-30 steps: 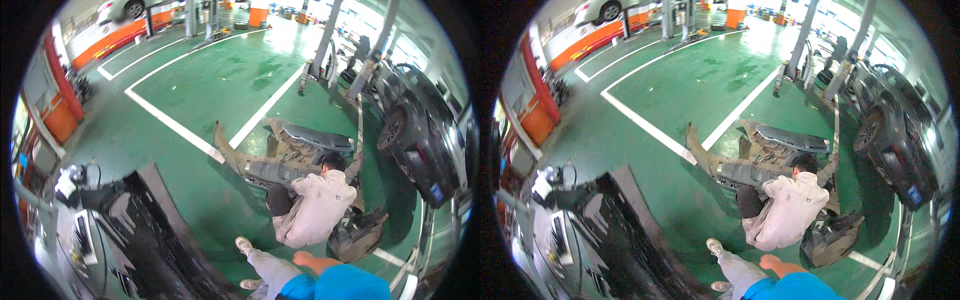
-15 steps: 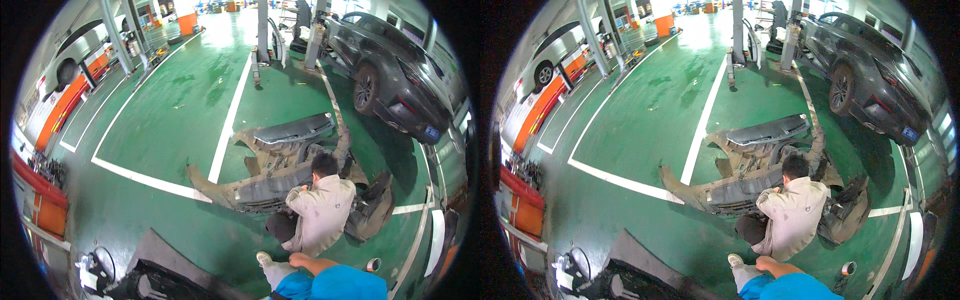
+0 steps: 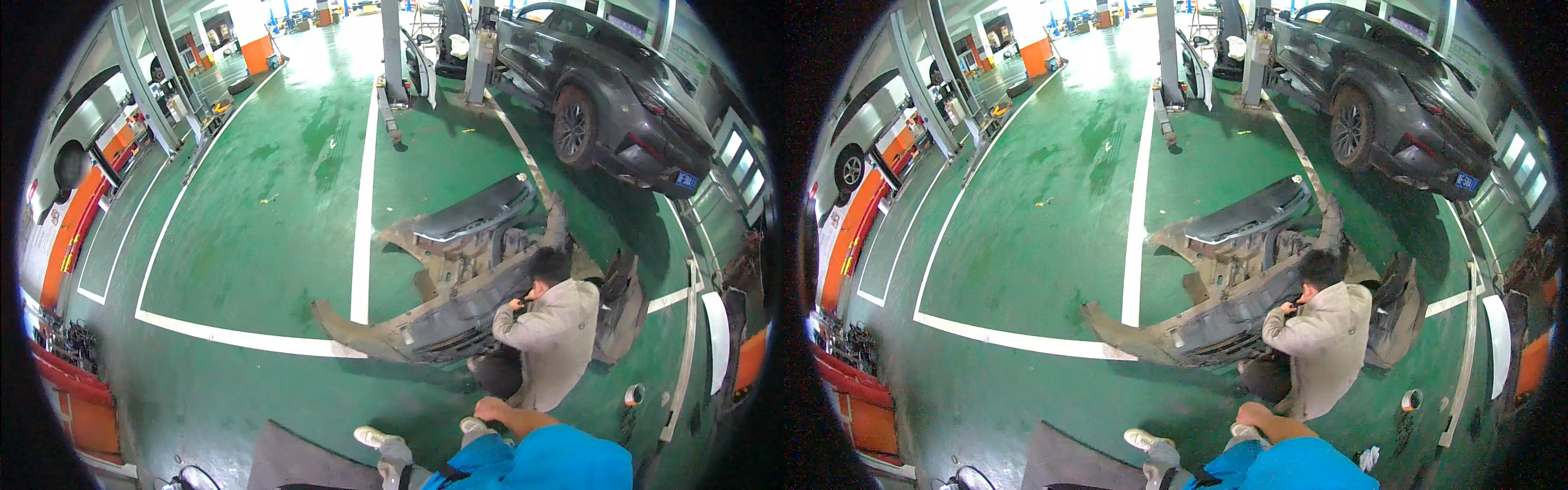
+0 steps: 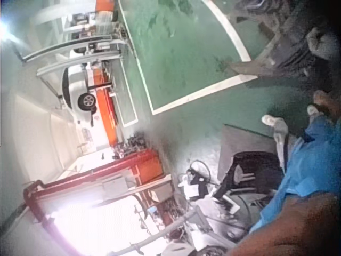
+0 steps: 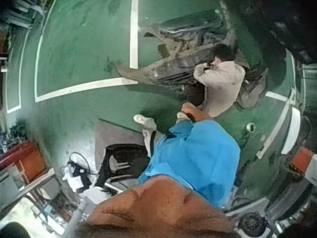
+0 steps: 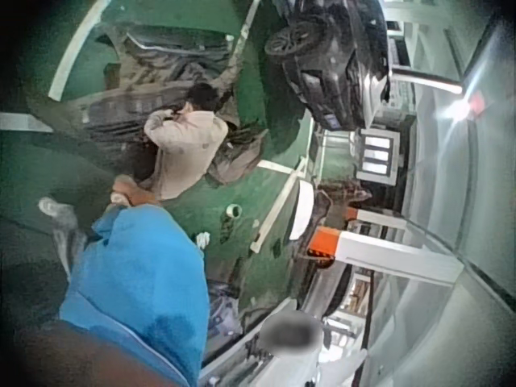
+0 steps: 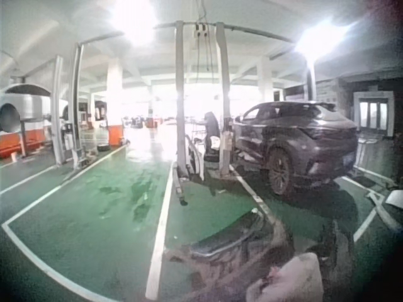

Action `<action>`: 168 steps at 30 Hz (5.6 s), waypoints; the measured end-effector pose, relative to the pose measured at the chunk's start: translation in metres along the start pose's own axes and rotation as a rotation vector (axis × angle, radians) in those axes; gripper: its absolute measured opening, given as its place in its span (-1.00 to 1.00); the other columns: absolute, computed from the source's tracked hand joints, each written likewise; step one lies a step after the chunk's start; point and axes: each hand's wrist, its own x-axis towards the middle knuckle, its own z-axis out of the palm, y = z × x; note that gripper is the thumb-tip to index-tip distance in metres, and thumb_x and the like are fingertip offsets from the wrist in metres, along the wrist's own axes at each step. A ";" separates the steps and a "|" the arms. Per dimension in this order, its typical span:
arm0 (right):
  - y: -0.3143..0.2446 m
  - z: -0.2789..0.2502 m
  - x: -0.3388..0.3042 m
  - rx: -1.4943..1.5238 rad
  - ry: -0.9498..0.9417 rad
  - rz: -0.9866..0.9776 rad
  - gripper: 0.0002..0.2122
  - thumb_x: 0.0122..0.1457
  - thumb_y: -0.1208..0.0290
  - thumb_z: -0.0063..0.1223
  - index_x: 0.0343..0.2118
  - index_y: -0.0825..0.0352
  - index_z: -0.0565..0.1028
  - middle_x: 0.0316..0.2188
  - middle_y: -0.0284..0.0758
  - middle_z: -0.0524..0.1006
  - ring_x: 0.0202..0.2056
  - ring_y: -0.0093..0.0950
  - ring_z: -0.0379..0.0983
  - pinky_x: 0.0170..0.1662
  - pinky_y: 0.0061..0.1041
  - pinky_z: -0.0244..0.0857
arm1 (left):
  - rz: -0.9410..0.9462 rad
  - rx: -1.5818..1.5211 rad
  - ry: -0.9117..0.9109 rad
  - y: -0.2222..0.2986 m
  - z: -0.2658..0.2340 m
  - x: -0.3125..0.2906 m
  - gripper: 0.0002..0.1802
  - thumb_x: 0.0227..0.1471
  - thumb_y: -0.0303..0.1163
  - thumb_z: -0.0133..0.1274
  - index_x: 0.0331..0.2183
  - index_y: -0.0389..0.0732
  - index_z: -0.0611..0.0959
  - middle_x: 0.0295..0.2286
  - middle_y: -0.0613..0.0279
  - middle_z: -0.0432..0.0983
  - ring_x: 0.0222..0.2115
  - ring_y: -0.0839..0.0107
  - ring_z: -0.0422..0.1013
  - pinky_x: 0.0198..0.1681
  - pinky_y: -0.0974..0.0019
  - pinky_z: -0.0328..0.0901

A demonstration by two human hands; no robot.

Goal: The person uses a screwdriver to fasten plastic clips into a car bumper, then picks up a chrome trim piece and positions it along the bumper edge. The work is performed in a workshop with other vehicle parts visible nearby.

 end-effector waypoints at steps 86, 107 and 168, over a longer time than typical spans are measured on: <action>0.223 -0.669 0.616 2.145 0.993 1.541 -0.42 0.09 0.00 0.22 0.14 0.22 0.49 0.13 -0.16 0.51 0.16 -0.12 0.41 0.19 -0.17 0.33 | 0.583 1.812 -0.856 1.467 0.221 0.881 -0.67 0.25 -0.26 0.04 -0.08 -0.30 0.62 -0.25 0.07 0.62 -0.27 0.29 0.53 -0.30 0.20 0.43; 0.446 -0.599 0.685 2.272 1.074 1.798 -0.55 0.10 0.19 0.25 0.01 0.31 0.53 -0.15 -0.02 0.61 -0.04 -0.04 0.53 -0.03 -0.13 0.38 | 0.421 2.011 -0.705 1.560 0.409 0.957 -0.69 0.27 -0.21 0.03 -0.11 -0.23 0.64 -0.32 0.15 0.61 -0.35 0.34 0.49 -0.33 0.20 0.39; -0.582 -0.981 0.683 2.350 0.818 2.679 -0.52 -0.08 0.26 0.40 -0.07 0.35 0.56 -0.04 -0.06 0.56 0.00 -0.06 0.49 0.02 -0.16 0.41 | 0.125 1.837 -1.534 1.227 0.013 0.677 -0.60 -0.03 -0.40 0.28 -0.13 -0.40 0.67 -0.22 0.06 0.65 -0.29 0.18 0.57 -0.18 0.12 0.43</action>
